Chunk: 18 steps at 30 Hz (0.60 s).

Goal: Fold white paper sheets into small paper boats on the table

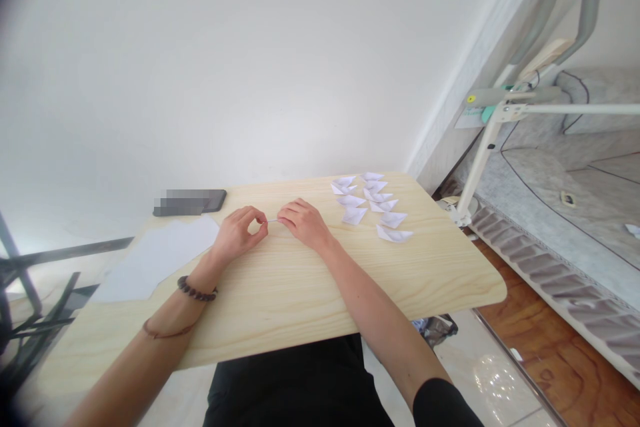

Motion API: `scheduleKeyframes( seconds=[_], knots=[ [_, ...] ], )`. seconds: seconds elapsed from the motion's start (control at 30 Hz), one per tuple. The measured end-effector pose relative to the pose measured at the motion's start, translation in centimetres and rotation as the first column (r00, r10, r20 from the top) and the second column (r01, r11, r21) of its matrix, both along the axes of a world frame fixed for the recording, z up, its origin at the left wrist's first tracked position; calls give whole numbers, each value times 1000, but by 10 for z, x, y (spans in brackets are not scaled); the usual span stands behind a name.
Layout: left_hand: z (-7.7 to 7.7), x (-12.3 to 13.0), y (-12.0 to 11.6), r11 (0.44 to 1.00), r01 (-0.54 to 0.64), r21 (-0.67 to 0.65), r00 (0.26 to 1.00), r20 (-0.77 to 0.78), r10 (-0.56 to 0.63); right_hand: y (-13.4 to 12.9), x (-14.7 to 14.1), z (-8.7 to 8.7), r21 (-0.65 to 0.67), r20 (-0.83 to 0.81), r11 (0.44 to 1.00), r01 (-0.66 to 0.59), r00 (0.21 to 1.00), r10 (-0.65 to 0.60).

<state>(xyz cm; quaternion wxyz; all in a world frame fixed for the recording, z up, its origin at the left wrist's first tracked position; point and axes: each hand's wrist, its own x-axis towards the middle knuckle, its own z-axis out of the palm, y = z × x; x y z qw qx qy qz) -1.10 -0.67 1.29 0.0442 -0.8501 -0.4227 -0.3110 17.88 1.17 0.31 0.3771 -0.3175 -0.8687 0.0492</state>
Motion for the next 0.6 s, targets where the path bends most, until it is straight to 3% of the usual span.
scheduleKeyframes(
  seconds=[0.6],
  knots=[
    [1,0,-1,999,-18,-36,999,38,20,-1,0,0,-7,-1,1000,3,1000,-3]
  ],
)
